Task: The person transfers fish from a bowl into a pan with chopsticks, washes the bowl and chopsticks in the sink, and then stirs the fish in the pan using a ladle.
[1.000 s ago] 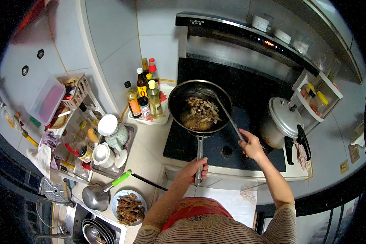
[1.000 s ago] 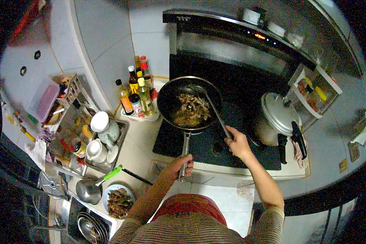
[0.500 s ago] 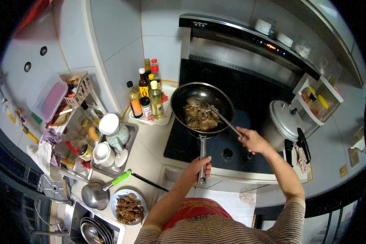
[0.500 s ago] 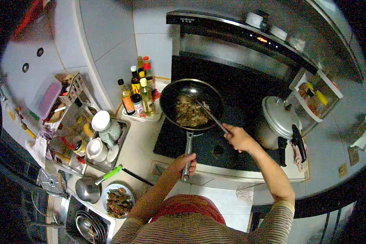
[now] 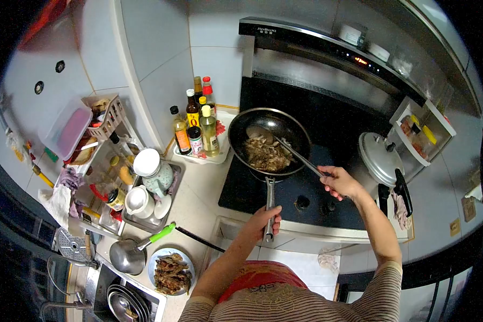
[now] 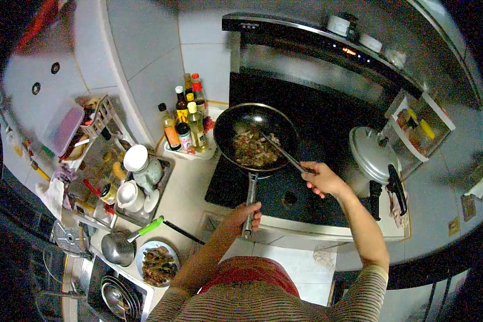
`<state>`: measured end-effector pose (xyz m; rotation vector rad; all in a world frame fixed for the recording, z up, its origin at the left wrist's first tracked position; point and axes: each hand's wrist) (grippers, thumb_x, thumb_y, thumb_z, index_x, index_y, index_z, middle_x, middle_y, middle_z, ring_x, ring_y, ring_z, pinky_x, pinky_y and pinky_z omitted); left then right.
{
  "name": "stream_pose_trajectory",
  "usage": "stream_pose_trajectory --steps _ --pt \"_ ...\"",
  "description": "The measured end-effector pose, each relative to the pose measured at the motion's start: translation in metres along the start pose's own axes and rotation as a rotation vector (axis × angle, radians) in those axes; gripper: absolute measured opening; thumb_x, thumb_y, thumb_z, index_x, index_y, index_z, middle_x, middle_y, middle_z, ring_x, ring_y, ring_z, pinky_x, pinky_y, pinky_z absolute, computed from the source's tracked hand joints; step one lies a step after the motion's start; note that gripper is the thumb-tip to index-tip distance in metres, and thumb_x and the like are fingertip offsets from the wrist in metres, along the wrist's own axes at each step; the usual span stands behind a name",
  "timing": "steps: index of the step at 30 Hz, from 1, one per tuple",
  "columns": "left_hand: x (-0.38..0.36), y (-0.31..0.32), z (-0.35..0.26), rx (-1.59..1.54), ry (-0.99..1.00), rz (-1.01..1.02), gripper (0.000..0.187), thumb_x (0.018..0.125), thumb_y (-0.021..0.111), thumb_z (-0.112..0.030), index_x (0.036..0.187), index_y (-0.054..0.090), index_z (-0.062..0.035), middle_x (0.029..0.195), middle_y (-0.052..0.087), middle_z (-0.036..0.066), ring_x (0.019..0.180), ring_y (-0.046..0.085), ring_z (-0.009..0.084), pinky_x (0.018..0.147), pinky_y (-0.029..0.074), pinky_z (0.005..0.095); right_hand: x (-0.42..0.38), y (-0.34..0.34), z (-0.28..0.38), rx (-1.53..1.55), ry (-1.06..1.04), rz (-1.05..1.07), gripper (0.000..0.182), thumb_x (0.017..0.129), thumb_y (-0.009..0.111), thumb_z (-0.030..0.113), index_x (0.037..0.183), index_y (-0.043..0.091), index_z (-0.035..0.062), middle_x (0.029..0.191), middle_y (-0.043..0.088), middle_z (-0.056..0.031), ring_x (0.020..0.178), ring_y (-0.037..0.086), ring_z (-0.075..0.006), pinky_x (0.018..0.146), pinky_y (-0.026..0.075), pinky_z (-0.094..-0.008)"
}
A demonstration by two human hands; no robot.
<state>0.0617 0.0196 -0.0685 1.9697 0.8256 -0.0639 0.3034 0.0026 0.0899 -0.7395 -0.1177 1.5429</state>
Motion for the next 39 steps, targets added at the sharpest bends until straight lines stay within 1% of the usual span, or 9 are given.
stream_pose_trajectory --steps 4,7,15,18,25,29,33,37,39 --pt "-0.002 0.003 -0.002 0.011 0.006 -0.024 0.030 0.083 0.063 -0.023 0.089 0.035 -0.0127 0.064 0.049 0.001 0.050 0.049 0.0112 0.042 0.043 0.0285 -0.022 -0.002 0.004 0.037 -0.022 0.013 0.049 0.090 0.050 0.013 0.136 0.033 0.0076 0.061 0.048 0.0001 0.039 0.042 -0.0058 0.029 0.036 -0.0213" --pt "-0.001 -0.001 -0.002 0.007 0.007 -0.003 0.030 0.082 0.063 -0.023 0.089 0.036 -0.0127 0.064 0.049 0.001 0.050 0.049 0.0112 0.042 0.043 0.0284 -0.056 0.006 0.017 0.054 0.010 0.011 0.050 0.088 0.049 0.007 0.136 0.032 0.0039 0.063 0.049 -0.0006 0.040 0.042 -0.0049 0.032 0.036 -0.0200" --pt "-0.002 0.002 -0.002 0.003 0.017 0.005 0.026 0.083 0.062 -0.023 0.087 0.039 -0.0113 0.064 0.050 0.001 0.050 0.050 0.0116 0.041 0.044 0.0285 -0.078 0.017 0.009 -0.110 -0.027 -0.100 0.047 0.089 0.048 0.008 0.135 0.036 0.0076 0.066 0.048 -0.0009 0.042 0.042 -0.0049 0.034 0.036 -0.0199" --pt "-0.003 0.002 -0.003 -0.005 0.003 -0.003 0.027 0.083 0.062 -0.023 0.089 0.039 -0.0111 0.065 0.050 0.002 0.050 0.049 0.0117 0.041 0.043 0.0287 -0.075 0.018 -0.003 -0.059 -0.009 -0.128 0.049 0.088 0.052 0.012 0.135 0.037 0.0142 0.067 0.050 -0.0005 0.042 0.041 -0.0056 0.034 0.037 -0.0218" --pt "0.002 -0.010 0.006 -0.003 -0.005 -0.021 0.029 0.083 0.063 -0.023 0.093 0.037 -0.0116 0.065 0.049 0.001 0.050 0.048 0.0115 0.042 0.042 0.0287 -0.086 0.034 -0.001 0.148 0.107 0.048 0.050 0.089 0.051 0.012 0.136 0.033 0.0119 0.065 0.048 -0.0005 0.042 0.041 -0.0057 0.033 0.036 -0.0214" --pt "0.000 -0.009 0.004 0.000 -0.003 -0.014 0.028 0.082 0.063 -0.023 0.091 0.039 -0.0126 0.065 0.050 0.001 0.051 0.048 0.0113 0.042 0.042 0.0280 -0.076 0.047 -0.012 0.112 0.088 0.054 0.051 0.089 0.051 0.013 0.137 0.032 0.0118 0.063 0.049 -0.0011 0.042 0.042 -0.0062 0.034 0.036 -0.0222" --pt "-0.012 0.005 -0.005 0.021 0.010 -0.018 0.026 0.082 0.063 -0.023 0.087 0.040 -0.0134 0.065 0.050 0.001 0.051 0.048 0.0112 0.043 0.042 0.0278 -0.064 0.061 -0.006 -0.239 -0.036 -0.039 0.050 0.089 0.051 0.013 0.136 0.034 0.0110 0.063 0.050 -0.0019 0.040 0.042 -0.0070 0.035 0.037 -0.0223" --pt "-0.005 -0.002 -0.002 -0.044 -0.015 0.023 0.024 0.082 0.063 -0.022 0.085 0.041 -0.0134 0.066 0.050 0.001 0.051 0.048 0.0109 0.044 0.042 0.0273 -0.060 0.053 -0.012 0.102 0.025 -0.054 0.051 0.089 0.051 0.012 0.136 0.033 0.0096 0.064 0.050 -0.0014 0.039 0.041 -0.0072 0.034 0.037 -0.0234" --pt "-0.004 -0.001 -0.002 -0.060 0.002 0.032 0.023 0.083 0.062 -0.022 0.084 0.041 -0.0134 0.066 0.050 0.001 0.051 0.048 0.0107 0.044 0.042 0.0269 -0.062 0.049 -0.013 0.130 0.010 -0.103 0.052 0.089 0.051 0.010 0.137 0.031 0.0088 0.066 0.049 -0.0013 0.040 0.042 -0.0068 0.033 0.036 -0.0227"
Point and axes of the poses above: each hand's wrist, its own x-axis towards the middle knuckle, its own y-axis out of the palm, z = x × y
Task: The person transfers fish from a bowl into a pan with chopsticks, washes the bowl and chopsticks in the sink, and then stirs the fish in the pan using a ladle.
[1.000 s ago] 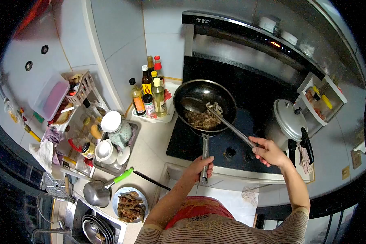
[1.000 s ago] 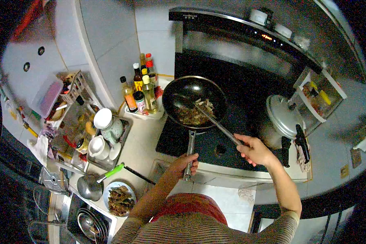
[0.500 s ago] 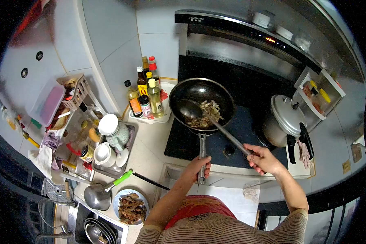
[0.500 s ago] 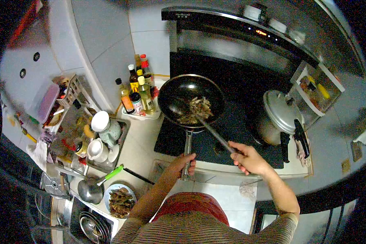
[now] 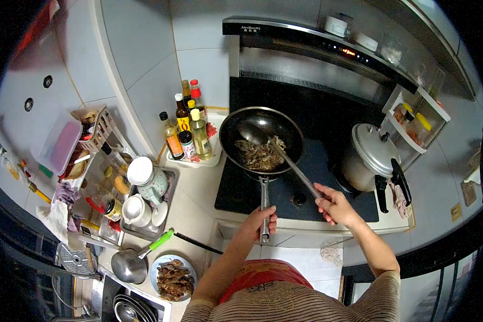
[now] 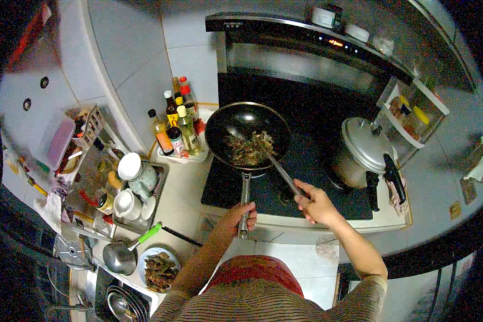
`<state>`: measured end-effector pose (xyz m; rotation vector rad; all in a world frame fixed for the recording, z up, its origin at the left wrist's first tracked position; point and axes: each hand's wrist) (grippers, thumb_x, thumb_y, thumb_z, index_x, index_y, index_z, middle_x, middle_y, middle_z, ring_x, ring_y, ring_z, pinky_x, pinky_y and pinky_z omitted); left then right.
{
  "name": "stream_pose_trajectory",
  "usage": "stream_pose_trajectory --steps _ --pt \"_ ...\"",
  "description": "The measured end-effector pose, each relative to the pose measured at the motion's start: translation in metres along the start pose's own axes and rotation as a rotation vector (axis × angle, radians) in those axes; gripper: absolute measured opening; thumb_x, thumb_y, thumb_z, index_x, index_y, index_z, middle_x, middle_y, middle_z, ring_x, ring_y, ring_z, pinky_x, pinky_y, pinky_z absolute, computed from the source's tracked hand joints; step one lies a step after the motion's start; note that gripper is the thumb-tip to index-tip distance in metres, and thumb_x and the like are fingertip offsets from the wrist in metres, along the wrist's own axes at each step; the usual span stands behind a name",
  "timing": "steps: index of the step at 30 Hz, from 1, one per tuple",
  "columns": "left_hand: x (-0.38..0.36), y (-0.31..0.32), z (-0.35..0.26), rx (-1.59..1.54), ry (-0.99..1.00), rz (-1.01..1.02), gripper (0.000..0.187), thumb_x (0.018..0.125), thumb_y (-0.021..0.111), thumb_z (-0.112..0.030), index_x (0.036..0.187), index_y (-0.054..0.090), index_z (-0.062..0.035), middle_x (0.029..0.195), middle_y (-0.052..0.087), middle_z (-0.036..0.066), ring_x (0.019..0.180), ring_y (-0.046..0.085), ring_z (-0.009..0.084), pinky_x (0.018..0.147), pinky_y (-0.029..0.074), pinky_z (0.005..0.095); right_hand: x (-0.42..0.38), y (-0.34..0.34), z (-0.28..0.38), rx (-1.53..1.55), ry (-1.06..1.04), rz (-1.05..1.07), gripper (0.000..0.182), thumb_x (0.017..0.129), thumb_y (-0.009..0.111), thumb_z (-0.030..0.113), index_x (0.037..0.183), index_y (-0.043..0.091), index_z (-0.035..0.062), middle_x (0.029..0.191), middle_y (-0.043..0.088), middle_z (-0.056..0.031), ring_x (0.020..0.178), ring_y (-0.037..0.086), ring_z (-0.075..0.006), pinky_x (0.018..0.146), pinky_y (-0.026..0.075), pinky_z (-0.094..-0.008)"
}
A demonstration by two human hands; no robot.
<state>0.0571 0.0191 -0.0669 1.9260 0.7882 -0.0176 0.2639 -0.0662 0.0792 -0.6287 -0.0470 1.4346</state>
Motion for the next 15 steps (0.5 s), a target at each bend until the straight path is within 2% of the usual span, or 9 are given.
stream_pose_trajectory --steps 3,6,7,9,12,15 --pt "0.001 0.001 0.001 -0.011 0.012 -0.021 0.020 0.083 0.062 -0.021 0.085 0.044 -0.0146 0.065 0.049 0.000 0.052 0.047 0.0094 0.044 0.042 0.0259 -0.001 -0.009 -0.005 0.082 -0.048 -0.040 0.056 0.087 0.050 0.005 0.138 0.027 0.0064 0.066 0.049 -0.0020 0.041 0.043 -0.0068 0.033 0.035 -0.0212" --pt "0.003 0.001 0.000 -0.152 0.002 0.059 0.014 0.083 0.061 -0.018 0.087 0.047 -0.0153 0.065 0.049 -0.001 0.050 0.045 0.0073 0.043 0.040 0.0237 -0.003 -0.014 -0.013 0.120 -0.027 -0.091 0.057 0.085 0.050 0.004 0.138 0.028 0.0058 0.067 0.050 -0.0024 0.041 0.043 -0.0073 0.033 0.035 -0.0216" --pt "0.003 0.001 0.000 -0.189 0.007 0.122 0.013 0.083 0.060 -0.017 0.087 0.048 -0.0152 0.065 0.048 -0.001 0.049 0.043 0.0067 0.042 0.038 0.0228 -0.003 -0.015 -0.017 0.124 -0.015 -0.132 0.057 0.083 0.050 0.002 0.136 0.033 0.0092 0.064 0.051 -0.0031 0.040 0.043 -0.0081 0.033 0.036 -0.0231" --pt "0.001 0.000 0.000 -0.264 0.013 0.247 0.011 0.083 0.060 -0.014 0.088 0.050 -0.0151 0.064 0.047 -0.002 0.047 0.040 0.0055 0.040 0.036 0.0212 -0.001 -0.016 -0.031 0.097 -0.034 -0.158 0.057 0.081 0.049 0.001 0.136 0.033 0.0091 0.062 0.051 -0.0032 0.040 0.043 -0.0083 0.033 0.036 -0.0235" --pt "-0.006 0.009 -0.002 -0.273 0.065 0.182 0.009 0.083 0.058 -0.010 0.087 0.051 -0.0131 0.062 0.044 -0.004 0.045 0.037 0.0044 0.037 0.031 0.0192 -0.002 -0.017 -0.044 0.068 -0.047 -0.204 0.058 0.079 0.049 0.001 0.135 0.035 0.0080 0.061 0.051 -0.0037 0.040 0.045 -0.0089 0.033 0.037 -0.0244" --pt "-0.021 0.019 -0.012 -0.143 0.124 0.028 0.009 0.082 0.057 -0.007 0.086 0.050 -0.0112 0.061 0.043 -0.004 0.045 0.037 0.0041 0.037 0.029 0.0182 -0.006 -0.021 -0.052 0.005 -0.039 -0.240 0.057 0.078 0.048 0.001 0.133 0.037 0.0065 0.061 0.053 -0.0043 0.042 0.047 -0.0093 0.034 0.039 -0.0251"
Point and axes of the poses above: each hand's wrist, its own x-axis towards the middle knuckle, its own y-axis out of the palm, z = x × y
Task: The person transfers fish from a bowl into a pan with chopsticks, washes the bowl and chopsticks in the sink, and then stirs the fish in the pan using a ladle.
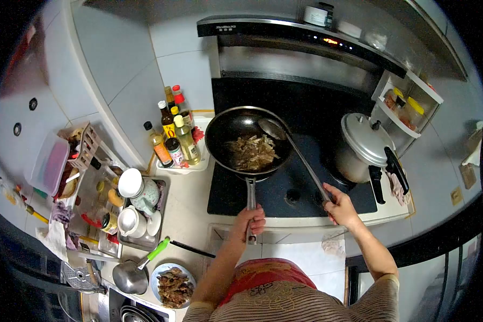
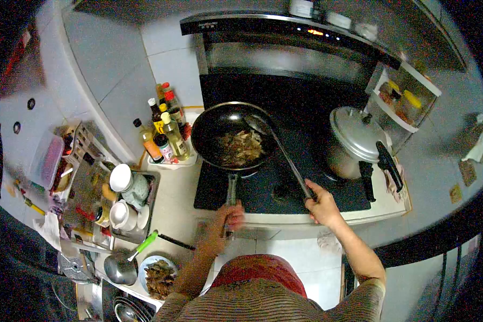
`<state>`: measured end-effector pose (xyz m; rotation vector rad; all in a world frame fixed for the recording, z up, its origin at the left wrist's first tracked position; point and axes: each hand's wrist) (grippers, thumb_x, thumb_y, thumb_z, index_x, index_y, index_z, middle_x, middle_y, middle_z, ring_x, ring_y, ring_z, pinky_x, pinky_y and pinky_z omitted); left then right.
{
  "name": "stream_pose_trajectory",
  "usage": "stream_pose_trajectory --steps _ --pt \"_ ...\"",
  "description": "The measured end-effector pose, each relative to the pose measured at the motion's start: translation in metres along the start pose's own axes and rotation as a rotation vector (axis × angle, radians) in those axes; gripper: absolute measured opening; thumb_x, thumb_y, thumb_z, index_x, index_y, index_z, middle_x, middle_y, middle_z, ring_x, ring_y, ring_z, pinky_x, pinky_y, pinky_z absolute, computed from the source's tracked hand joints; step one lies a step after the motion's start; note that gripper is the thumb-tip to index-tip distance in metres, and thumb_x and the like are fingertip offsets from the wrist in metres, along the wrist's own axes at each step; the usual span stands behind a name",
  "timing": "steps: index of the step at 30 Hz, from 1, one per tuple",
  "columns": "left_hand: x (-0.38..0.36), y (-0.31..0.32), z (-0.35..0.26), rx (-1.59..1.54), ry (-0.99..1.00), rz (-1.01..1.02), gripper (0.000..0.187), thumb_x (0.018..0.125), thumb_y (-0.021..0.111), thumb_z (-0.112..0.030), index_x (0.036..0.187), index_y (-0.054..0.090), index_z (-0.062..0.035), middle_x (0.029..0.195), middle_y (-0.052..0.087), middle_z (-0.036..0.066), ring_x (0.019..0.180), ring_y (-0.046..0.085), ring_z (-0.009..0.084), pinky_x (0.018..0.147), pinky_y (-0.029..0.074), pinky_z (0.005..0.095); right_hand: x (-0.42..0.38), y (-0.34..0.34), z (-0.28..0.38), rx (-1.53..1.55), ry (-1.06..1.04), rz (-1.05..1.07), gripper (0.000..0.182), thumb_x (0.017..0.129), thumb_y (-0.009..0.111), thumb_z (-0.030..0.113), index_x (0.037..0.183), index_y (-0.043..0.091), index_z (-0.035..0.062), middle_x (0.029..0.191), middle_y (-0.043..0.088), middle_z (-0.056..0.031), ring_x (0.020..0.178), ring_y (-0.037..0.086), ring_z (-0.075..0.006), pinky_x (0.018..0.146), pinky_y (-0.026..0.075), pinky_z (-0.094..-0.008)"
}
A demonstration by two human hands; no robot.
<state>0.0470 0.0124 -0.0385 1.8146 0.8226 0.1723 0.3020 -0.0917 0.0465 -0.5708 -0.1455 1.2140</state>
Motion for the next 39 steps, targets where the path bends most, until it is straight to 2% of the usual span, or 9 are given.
stream_pose_trajectory --steps 4,7,14,17,20,25,31,34,39 --pt "-0.025 0.027 -0.026 0.058 -0.004 -0.072 0.012 0.081 0.056 -0.004 0.084 0.046 -0.0102 0.060 0.042 -0.003 0.045 0.037 0.0042 0.036 0.028 0.0183 -0.004 -0.004 -0.002 -0.043 0.001 -0.017 0.055 0.078 0.049 0.003 0.132 0.039 0.0055 0.059 0.054 -0.0058 0.042 0.049 -0.0100 0.035 0.041 -0.0262" --pt "-0.022 0.017 -0.032 0.124 -0.106 -0.094 0.015 0.080 0.057 -0.003 0.084 0.045 -0.0104 0.060 0.040 -0.003 0.044 0.036 0.0040 0.035 0.028 0.0191 -0.004 0.000 -0.001 -0.031 -0.006 -0.024 0.055 0.078 0.049 0.004 0.132 0.039 0.0062 0.057 0.054 -0.0060 0.041 0.048 -0.0108 0.035 0.041 -0.0270" --pt "-0.036 0.028 -0.029 0.213 -0.043 -0.139 0.017 0.079 0.057 -0.002 0.087 0.044 -0.0102 0.061 0.042 -0.003 0.044 0.036 0.0041 0.036 0.027 0.0198 0.010 0.009 -0.023 -0.004 -0.033 0.026 0.054 0.079 0.050 0.006 0.132 0.039 0.0066 0.052 0.052 -0.0053 0.039 0.048 -0.0113 0.035 0.041 -0.0277" --pt "-0.042 0.038 -0.030 0.185 -0.036 -0.163 0.017 0.079 0.057 -0.002 0.087 0.044 -0.0107 0.062 0.043 -0.003 0.045 0.037 0.0041 0.037 0.027 0.0193 0.011 0.012 -0.026 -0.019 -0.031 0.026 0.054 0.080 0.049 0.006 0.133 0.038 0.0072 0.053 0.052 -0.0046 0.039 0.048 -0.0110 0.035 0.041 -0.0272" --pt "-0.040 0.035 -0.027 0.113 -0.060 -0.132 0.018 0.079 0.057 -0.002 0.087 0.044 -0.0110 0.062 0.043 -0.003 0.045 0.037 0.0041 0.037 0.027 0.0192 0.010 0.012 -0.023 0.028 0.015 0.047 0.056 0.081 0.050 0.002 0.134 0.034 0.0041 0.064 0.052 -0.0015 0.041 0.043 -0.0067 0.034 0.037 -0.0224" --pt "-0.031 0.026 -0.026 0.059 -0.138 -0.106 0.017 0.079 0.058 -0.002 0.083 0.044 -0.0103 0.062 0.043 -0.002 0.045 0.038 0.0051 0.037 0.029 0.0208 0.006 0.015 -0.021 0.053 0.019 0.048 0.056 0.081 0.049 0.001 0.135 0.033 0.0044 0.064 0.051 -0.0018 0.041 0.044 -0.0073 0.033 0.036 -0.0223" --pt "-0.037 0.059 -0.019 0.169 -0.042 -0.194 0.022 0.077 0.060 -0.002 0.078 0.040 -0.0117 0.061 0.044 -0.001 0.045 0.040 0.0065 0.037 0.032 0.0228 0.008 0.020 -0.026 0.053 0.025 0.042 0.056 0.081 0.048 0.001 0.135 0.032 0.0047 0.064 0.051 -0.0036 0.040 0.044 -0.0086 0.032 0.036 -0.0228" --pt "-0.017 0.039 -0.013 0.114 -0.140 -0.167 0.023 0.077 0.061 -0.002 0.079 0.040 -0.0128 0.061 0.044 -0.001 0.045 0.041 0.0068 0.037 0.033 0.0236 0.009 0.024 -0.029 0.064 0.016 0.040 0.056 0.081 0.048 0.000 0.135 0.032 0.0044 0.065 0.051 -0.0040 0.040 0.044 -0.0088 0.032 0.036 -0.0233" --pt "-0.013 0.025 0.000 0.078 -0.119 -0.123 0.023 0.078 0.060 -0.003 0.081 0.040 -0.0140 0.061 0.044 -0.001 0.045 0.041 0.0069 0.035 0.033 0.0241 0.017 0.032 -0.026 0.001 -0.033 0.014 0.055 0.082 0.048 0.000 0.134 0.033 0.0036 0.067 0.051 -0.0048 0.042 0.044 -0.0082 0.033 0.035 -0.0233"
Point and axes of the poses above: each hand's wrist, its own x-axis towards the middle knuckle, its own y-axis out of the palm, z = x × y
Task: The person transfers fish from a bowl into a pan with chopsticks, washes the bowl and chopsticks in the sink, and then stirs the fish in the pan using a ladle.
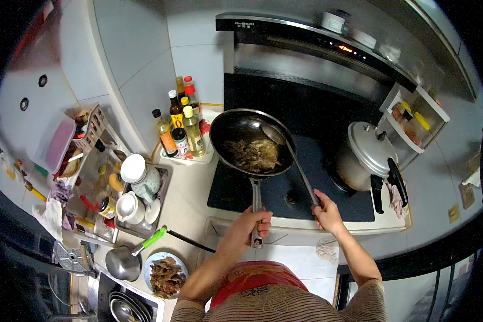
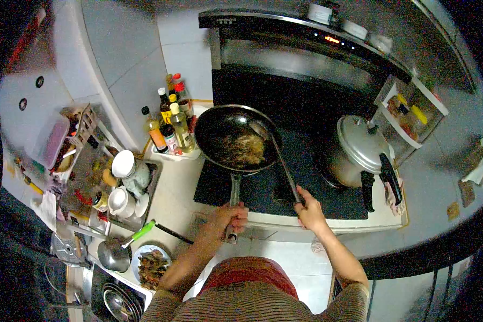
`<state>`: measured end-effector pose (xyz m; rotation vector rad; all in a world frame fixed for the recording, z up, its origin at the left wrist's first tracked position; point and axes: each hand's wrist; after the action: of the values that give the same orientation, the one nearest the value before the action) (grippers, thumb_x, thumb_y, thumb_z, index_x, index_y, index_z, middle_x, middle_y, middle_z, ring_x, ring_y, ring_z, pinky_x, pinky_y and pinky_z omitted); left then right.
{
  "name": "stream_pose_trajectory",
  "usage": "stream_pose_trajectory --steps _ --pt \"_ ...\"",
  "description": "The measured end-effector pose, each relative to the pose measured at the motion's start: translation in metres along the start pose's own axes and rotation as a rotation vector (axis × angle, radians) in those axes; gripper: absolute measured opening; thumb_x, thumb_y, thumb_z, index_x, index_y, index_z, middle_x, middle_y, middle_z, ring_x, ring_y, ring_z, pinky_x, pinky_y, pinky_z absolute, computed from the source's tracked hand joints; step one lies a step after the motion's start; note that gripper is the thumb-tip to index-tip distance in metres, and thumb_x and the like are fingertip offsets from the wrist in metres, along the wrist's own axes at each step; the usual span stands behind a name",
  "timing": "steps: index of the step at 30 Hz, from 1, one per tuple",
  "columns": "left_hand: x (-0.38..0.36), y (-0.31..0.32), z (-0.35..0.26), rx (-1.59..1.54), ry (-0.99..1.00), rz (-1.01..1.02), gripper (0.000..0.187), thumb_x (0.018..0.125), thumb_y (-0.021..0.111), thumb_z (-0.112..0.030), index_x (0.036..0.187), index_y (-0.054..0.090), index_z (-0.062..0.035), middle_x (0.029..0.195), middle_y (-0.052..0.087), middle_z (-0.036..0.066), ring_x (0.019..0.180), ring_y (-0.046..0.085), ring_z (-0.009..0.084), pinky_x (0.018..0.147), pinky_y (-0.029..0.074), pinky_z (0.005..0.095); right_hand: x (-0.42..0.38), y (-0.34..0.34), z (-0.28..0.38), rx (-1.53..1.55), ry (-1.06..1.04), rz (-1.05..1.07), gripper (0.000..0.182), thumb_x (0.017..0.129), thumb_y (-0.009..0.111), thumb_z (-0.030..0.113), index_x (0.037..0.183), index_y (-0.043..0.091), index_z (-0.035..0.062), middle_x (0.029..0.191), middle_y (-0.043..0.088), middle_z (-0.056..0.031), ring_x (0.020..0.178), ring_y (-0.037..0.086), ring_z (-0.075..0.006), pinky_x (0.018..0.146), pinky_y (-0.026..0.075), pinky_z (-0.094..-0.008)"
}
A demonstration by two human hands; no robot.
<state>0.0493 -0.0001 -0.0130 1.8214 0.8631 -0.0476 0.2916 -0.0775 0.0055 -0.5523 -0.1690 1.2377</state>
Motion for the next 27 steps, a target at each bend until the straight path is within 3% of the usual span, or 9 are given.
stream_pose_trajectory --steps 2,5,8,9,12,18,22,25,27 --pt "0.004 -0.006 0.006 -0.039 0.008 0.040 0.023 0.079 0.059 -0.003 0.082 0.039 -0.0145 0.061 0.043 -0.001 0.045 0.041 0.0069 0.035 0.033 0.0240 0.009 0.005 -0.002 -0.040 -0.041 -0.008 0.054 0.081 0.049 0.000 0.133 0.035 0.0029 0.070 0.054 -0.0059 0.043 0.044 -0.0076 0.035 0.036 -0.0225" --pt "0.010 -0.016 0.012 -0.104 0.028 0.129 0.018 0.081 0.057 -0.004 0.083 0.043 -0.0152 0.060 0.042 -0.002 0.044 0.039 0.0070 0.036 0.032 0.0239 0.023 0.012 -0.006 -0.259 -0.118 -0.038 0.051 0.081 0.050 0.001 0.131 0.038 0.0006 0.086 0.063 -0.0129 0.054 0.058 -0.0168 0.050 0.047 -0.0279" --pt "0.012 -0.023 0.011 -0.113 0.038 0.148 0.011 0.083 0.054 -0.005 0.083 0.053 -0.0156 0.058 0.039 -0.004 0.044 0.036 0.0071 0.038 0.028 0.0240 0.026 0.022 0.007 -0.444 -0.243 -0.074 0.050 0.080 0.050 0.002 0.129 0.040 0.0006 0.103 0.062 -0.0204 0.081 0.065 -0.0294 0.074 0.049 -0.0330" --pt "0.014 -0.028 0.010 -0.114 0.025 0.169 0.011 0.083 0.054 -0.005 0.083 0.053 -0.0157 0.058 0.039 -0.004 0.044 0.036 0.0071 0.038 0.028 0.0239 0.023 0.025 0.020 -0.444 -0.136 -0.046 0.050 0.080 0.052 0.004 0.129 0.041 0.0027 0.111 0.056 -0.0250 0.102 0.056 -0.0373 0.087 0.043 -0.0350" --pt "0.020 -0.033 0.005 -0.095 0.013 0.187 0.018 0.081 0.056 -0.003 0.086 0.045 -0.0161 0.059 0.041 -0.003 0.044 0.039 0.0074 0.036 0.030 0.0242 0.033 0.035 0.007 -0.493 -0.458 -0.112 0.052 0.080 0.053 0.006 0.130 0.041 0.0121 0.076 0.060 -0.0246 0.071 0.060 -0.0402 0.067 0.048 -0.0447" --pt "0.057 -0.047 0.009 -0.091 -0.016 0.208 0.015 0.083 0.057 -0.007 0.091 0.047 -0.0150 0.061 0.043 -0.003 0.044 0.039 0.0079 0.037 0.030 0.0243 0.043 0.044 0.020 -0.629 -0.386 -0.099 0.051 0.081 0.056 0.011 0.130 0.041 0.0112 0.084 0.060 -0.0268 0.077 0.059 -0.0420 0.069 0.048 -0.0468" --pt "0.050 -0.040 0.010 -0.024 0.021 0.065 0.017 0.085 0.059 -0.016 0.097 0.047 -0.0138 0.067 0.049 0.000 0.048 0.046 0.0108 0.039 0.038 0.0266 0.035 0.041 0.029 -0.659 -0.226 -0.039 0.054 0.080 0.057 0.010 0.131 0.040 0.0086 0.106 0.056 -0.0274 0.091 0.056 -0.0428 0.080 0.047 -0.0438" --pt "0.036 -0.036 0.015 0.170 0.117 -0.019 0.027 0.086 0.059 -0.025 0.105 0.043 -0.0138 0.072 0.053 0.003 0.052 0.051 0.0138 0.043 0.044 0.0289 0.036 0.038 0.011 -0.721 -0.274 -0.041 0.055 0.080 0.057 0.010 0.132 0.039 0.0109 0.110 0.053 -0.0271 0.090 0.057 -0.0430 0.080 0.047 -0.0449" --pt "0.028 -0.034 0.017 0.205 0.103 -0.031 0.034 0.083 0.061 -0.030 0.105 0.041 -0.0130 0.073 0.053 0.003 0.052 0.052 0.0134 0.044 0.045 0.0283 0.038 0.038 0.004 -0.800 -0.321 -0.074 0.060 0.078 0.059 0.013 0.134 0.036 0.0136 0.102 0.054 -0.0262 0.078 0.058 -0.0423 0.072 0.049 -0.0460"
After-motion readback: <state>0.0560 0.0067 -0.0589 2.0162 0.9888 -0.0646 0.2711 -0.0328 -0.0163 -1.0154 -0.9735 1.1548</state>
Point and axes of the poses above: each hand's wrist, its own x-axis towards the middle knuckle, its own y-axis out of the palm, z = x × y
